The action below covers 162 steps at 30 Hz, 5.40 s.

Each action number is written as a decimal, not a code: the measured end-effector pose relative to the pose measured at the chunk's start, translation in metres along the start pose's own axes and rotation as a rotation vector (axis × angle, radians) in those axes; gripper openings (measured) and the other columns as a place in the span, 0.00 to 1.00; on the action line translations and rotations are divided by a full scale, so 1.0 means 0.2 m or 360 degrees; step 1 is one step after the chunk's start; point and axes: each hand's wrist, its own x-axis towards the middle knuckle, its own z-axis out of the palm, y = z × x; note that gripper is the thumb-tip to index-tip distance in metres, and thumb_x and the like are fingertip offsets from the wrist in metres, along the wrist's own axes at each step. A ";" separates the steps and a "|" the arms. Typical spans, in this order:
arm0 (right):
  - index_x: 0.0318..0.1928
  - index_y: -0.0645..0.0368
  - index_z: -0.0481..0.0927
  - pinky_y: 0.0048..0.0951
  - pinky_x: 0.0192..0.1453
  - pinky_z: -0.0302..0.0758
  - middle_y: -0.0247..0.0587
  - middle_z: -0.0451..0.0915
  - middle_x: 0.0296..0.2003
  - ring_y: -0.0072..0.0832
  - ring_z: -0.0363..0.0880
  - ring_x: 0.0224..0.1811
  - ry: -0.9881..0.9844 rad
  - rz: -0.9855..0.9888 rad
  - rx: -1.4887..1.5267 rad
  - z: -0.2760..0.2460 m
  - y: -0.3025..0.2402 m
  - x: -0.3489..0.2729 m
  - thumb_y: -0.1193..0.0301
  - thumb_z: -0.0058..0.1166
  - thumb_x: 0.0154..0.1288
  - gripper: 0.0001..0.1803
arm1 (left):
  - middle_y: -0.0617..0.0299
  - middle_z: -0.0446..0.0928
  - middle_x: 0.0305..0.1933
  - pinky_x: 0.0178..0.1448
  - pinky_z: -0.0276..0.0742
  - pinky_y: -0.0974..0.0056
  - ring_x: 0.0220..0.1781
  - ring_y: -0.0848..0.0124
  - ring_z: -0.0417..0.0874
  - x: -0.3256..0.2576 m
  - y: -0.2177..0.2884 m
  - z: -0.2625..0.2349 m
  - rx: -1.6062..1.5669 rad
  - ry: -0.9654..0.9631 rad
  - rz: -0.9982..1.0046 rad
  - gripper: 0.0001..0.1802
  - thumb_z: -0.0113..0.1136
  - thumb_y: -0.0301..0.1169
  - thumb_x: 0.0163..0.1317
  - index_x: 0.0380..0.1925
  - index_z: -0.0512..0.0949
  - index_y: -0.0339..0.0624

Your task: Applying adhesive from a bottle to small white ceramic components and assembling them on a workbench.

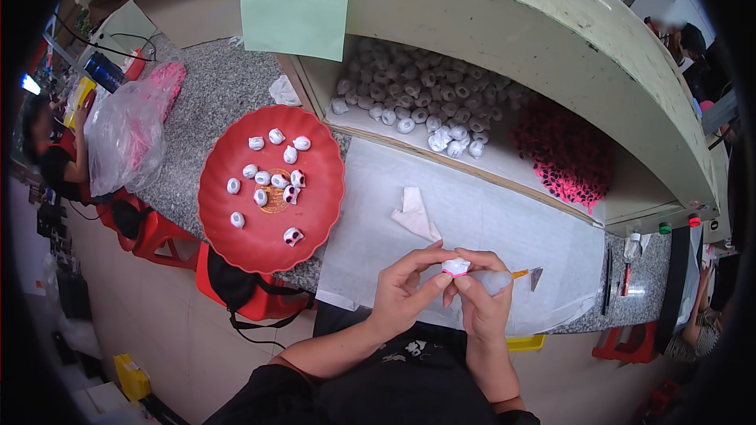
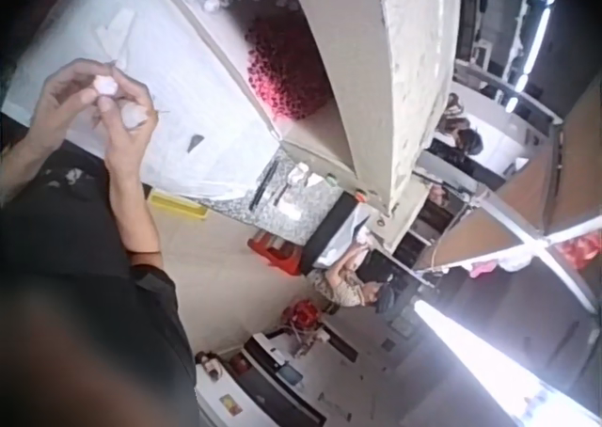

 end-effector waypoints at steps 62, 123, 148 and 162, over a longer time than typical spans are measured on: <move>0.50 0.60 0.58 0.17 0.23 0.66 0.42 0.67 0.34 0.19 0.65 0.24 0.0028 -0.0090 -0.0401 -0.32 -0.06 -0.09 0.86 0.51 0.42 0.30 | 0.52 0.72 0.36 0.51 0.62 0.57 0.42 0.57 0.70 1.27 -0.29 0.26 0.2222 -0.0111 0.1214 0.12 0.47 0.23 0.48 0.35 0.74 0.42; 0.30 0.57 0.65 0.20 0.21 0.62 0.35 0.65 0.27 0.22 0.63 0.21 0.0001 -0.1459 -0.1148 -0.14 -0.17 -0.19 0.65 0.67 0.37 0.24 | 0.53 0.70 0.44 0.50 0.68 0.65 0.44 0.69 0.73 0.03 0.00 0.05 -0.0244 -0.0238 -0.0337 0.19 0.53 0.20 0.49 0.44 0.65 0.34; 0.31 0.56 0.64 0.19 0.21 0.62 0.35 0.64 0.27 0.21 0.62 0.20 0.0038 -0.1491 -0.1101 -0.13 -0.15 -0.18 0.66 0.67 0.36 0.25 | 0.53 0.70 0.43 0.48 0.68 0.68 0.43 0.71 0.73 0.02 0.01 0.06 -0.0251 -0.0249 -0.0337 0.19 0.53 0.19 0.49 0.44 0.66 0.33; 0.30 0.57 0.64 0.20 0.22 0.63 0.35 0.64 0.27 0.21 0.62 0.20 0.0069 -0.1411 -0.1114 -0.11 -0.15 -0.19 0.65 0.65 0.38 0.23 | 0.53 0.67 0.45 0.47 0.65 0.69 0.45 0.70 0.70 0.02 0.01 0.03 0.0197 -0.0299 -0.0030 0.18 0.52 0.17 0.49 0.43 0.67 0.31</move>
